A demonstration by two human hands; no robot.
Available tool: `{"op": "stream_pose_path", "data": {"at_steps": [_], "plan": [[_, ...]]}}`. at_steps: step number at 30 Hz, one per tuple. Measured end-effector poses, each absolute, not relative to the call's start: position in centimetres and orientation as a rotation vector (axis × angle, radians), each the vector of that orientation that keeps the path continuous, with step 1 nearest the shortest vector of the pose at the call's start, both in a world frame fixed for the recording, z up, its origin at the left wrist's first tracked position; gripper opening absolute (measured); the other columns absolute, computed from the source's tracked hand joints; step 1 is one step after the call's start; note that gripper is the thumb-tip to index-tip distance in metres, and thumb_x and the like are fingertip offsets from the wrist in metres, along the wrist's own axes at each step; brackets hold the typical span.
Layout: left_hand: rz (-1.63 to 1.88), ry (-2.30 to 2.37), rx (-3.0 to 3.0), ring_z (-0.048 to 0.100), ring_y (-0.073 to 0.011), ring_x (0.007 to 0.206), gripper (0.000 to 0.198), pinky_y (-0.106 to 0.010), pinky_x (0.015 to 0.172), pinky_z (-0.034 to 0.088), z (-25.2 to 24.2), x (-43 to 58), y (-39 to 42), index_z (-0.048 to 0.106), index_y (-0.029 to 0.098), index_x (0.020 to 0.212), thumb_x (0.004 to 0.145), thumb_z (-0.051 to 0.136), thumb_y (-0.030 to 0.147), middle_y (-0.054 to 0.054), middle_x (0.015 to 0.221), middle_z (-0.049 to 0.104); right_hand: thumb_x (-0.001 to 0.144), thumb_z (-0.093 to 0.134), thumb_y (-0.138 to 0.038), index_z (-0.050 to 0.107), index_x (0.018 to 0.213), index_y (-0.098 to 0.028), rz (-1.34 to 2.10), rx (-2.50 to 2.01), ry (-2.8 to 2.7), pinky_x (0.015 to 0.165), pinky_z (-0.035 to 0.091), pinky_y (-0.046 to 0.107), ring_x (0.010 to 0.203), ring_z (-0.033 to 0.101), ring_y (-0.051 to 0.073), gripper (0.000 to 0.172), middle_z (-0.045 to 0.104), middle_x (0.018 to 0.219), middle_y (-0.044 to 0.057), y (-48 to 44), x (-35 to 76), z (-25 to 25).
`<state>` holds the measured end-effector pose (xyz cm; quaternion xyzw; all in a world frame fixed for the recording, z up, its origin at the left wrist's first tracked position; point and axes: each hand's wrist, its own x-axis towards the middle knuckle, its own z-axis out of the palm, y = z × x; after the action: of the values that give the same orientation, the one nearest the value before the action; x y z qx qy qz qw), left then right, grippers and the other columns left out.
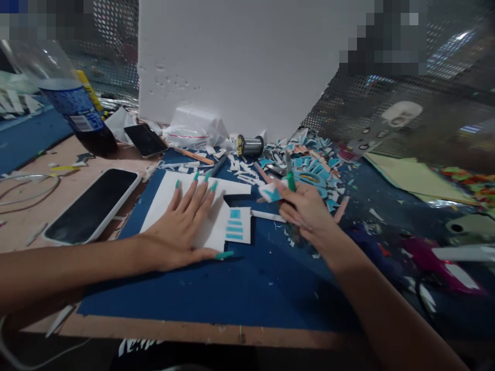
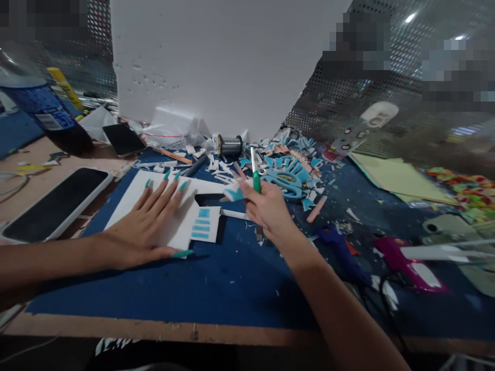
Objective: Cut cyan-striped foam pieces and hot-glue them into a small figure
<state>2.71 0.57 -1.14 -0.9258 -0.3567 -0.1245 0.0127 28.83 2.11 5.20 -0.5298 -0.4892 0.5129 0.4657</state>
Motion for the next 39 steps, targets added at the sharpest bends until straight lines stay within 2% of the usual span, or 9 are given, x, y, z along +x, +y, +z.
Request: {"op": "stream_pose_path", "data": {"at_steps": [3,6,12,16,19,24,30,36,39], "plan": [[-0.366,-1.155,-2.906,0.001,-0.0437,0.141,0.103,-0.063,0.109,0.010,-1.0,2.7,0.8,-0.018,0.012,0.147,0.082,0.032,0.075,-0.024,0.155,0.004,0.073,0.072,-0.041,0.048,0.060,-0.021,1.153,-1.275,-1.193,0.026,0.016,0.019,0.024,0.020,0.002,0.035,0.031,0.033,-0.011,2.2,29.0,5.5],[-0.515,-1.124,-2.928,0.002,-0.0425,0.141,0.101,-0.063,0.110,0.013,-0.5,2.8,0.7,-0.019,0.014,0.146,0.083,0.036,0.071,-0.024,0.155,0.005,0.070,0.074,-0.043,0.058,0.079,-0.018,1.294,-1.317,-1.314,0.025,0.019,0.019,0.024,0.025,0.003,0.031,0.040,0.038,-0.010,1.9,28.0,4.7],[-1.100,-1.056,-3.133,0.043,-0.0277,0.129,0.079,-0.043,0.098,0.046,-0.2,3.7,-0.5,-0.004,0.020,0.149,0.092,0.045,0.046,-0.020,0.140,0.041,0.072,0.073,-0.041,0.048,0.106,-0.021,1.519,-1.321,-1.526,0.025,0.027,0.018,0.025,0.036,0.005,0.047,0.047,0.047,-0.012,-0.1,24.3,3.0],[-1.270,-1.055,-3.109,0.056,-0.0246,0.112,0.062,-0.041,0.091,0.050,-0.1,4.0,-0.9,0.020,0.025,0.143,0.091,0.053,0.034,-0.012,0.119,0.056,0.073,0.073,-0.041,0.042,0.108,-0.022,1.610,-1.296,-1.506,0.025,0.027,0.017,0.024,0.034,0.004,0.050,0.048,0.051,-0.013,-0.9,23.3,3.5],[-1.279,-1.119,-3.107,0.057,-0.0246,0.107,0.051,-0.041,0.086,0.052,0.0,3.9,-0.8,0.031,0.023,0.135,0.090,0.053,0.032,-0.011,0.114,0.056,0.074,0.071,-0.042,0.043,0.110,-0.021,1.642,-1.281,-1.498,0.024,0.025,0.018,0.023,0.034,0.003,0.050,0.052,0.056,-0.011,-0.8,23.6,3.8],[-1.445,-1.081,-3.056,0.058,-0.0204,0.096,0.048,-0.038,0.081,0.054,-0.1,3.9,-0.3,0.033,0.020,0.132,0.090,0.054,0.032,-0.011,0.112,0.052,0.076,0.069,-0.039,0.050,0.098,-0.019,1.664,-1.259,-1.459,0.026,0.025,0.018,0.024,0.031,0.003,0.036,0.045,0.048,-0.012,-0.5,24.5,3.6],[-1.277,-1.021,-3.057,0.050,-0.0270,0.113,0.053,-0.044,0.091,0.050,-0.3,3.9,-0.2,0.032,0.018,0.135,0.090,0.054,0.034,-0.016,0.122,0.045,0.070,0.076,-0.036,0.053,0.087,-0.019,1.626,-1.290,-1.396,0.025,0.023,0.017,0.025,0.032,0.002,0.033,0.042,0.045,-0.012,-0.7,24.2,2.9],[-1.136,-0.952,-3.115,0.049,-0.0264,0.110,0.056,-0.044,0.086,0.052,-0.6,3.6,0.0,0.026,0.024,0.141,0.091,0.052,0.027,-0.014,0.124,0.040,0.071,0.075,-0.039,0.055,0.086,-0.019,1.620,-1.282,-1.446,0.025,0.024,0.017,0.025,0.034,0.004,0.032,0.043,0.043,-0.012,-0.8,24.1,3.1],[-1.142,-0.969,-3.085,0.049,-0.0262,0.110,0.052,-0.042,0.086,0.052,-0.4,3.7,0.0,0.033,0.023,0.136,0.089,0.055,0.027,-0.013,0.120,0.041,0.077,0.068,-0.046,0.056,0.091,-0.020,1.681,-1.228,-1.463,0.026,0.024,0.017,0.023,0.030,0.005,0.032,0.037,0.037,-0.013,-1.0,24.3,3.3]]}}
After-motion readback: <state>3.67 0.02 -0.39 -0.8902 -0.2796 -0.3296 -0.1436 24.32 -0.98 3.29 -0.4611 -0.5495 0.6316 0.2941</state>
